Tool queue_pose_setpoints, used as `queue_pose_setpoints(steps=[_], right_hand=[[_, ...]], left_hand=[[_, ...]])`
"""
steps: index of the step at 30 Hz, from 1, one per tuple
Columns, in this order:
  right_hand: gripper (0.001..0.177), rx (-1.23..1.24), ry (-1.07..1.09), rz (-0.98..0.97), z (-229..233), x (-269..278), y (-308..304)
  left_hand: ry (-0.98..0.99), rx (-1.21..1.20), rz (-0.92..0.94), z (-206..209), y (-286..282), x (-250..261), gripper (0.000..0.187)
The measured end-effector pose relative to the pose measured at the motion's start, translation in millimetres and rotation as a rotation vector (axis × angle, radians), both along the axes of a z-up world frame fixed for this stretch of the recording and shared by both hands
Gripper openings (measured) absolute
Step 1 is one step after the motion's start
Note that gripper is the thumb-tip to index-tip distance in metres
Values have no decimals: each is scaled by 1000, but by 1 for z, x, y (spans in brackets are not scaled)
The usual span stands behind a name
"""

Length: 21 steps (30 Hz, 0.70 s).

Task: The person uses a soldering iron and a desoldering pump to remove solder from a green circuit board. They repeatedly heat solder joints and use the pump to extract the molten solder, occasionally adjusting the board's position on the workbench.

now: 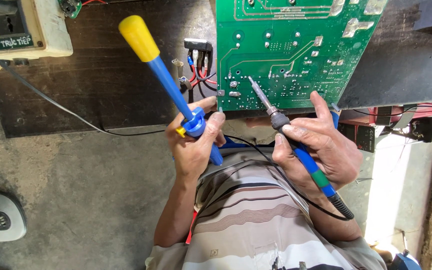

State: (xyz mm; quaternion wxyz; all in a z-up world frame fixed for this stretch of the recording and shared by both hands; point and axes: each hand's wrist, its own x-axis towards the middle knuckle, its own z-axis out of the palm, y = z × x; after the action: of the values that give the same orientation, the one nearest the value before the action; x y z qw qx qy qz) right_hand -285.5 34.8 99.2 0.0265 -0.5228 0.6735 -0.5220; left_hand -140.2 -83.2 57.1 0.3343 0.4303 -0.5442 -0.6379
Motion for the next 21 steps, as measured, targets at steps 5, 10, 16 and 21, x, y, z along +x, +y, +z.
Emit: queue_pose_setpoints(steps=[5, 10, 16, 21], right_hand=[[18, -24, 60, -8, 1, 0, -3], [22, -40, 86, 45, 0, -3, -4], [17, -81, 112, -4, -5, -1, -5], [21, -78, 120, 66, -6, -8, -3]], left_hand=[[60, -26, 269, 31, -9, 10, 18], [635, -116, -39, 86, -31, 49, 49], [762, -324, -198, 111, -48, 8, 44], [994, -153, -407, 76, -63, -49, 40]])
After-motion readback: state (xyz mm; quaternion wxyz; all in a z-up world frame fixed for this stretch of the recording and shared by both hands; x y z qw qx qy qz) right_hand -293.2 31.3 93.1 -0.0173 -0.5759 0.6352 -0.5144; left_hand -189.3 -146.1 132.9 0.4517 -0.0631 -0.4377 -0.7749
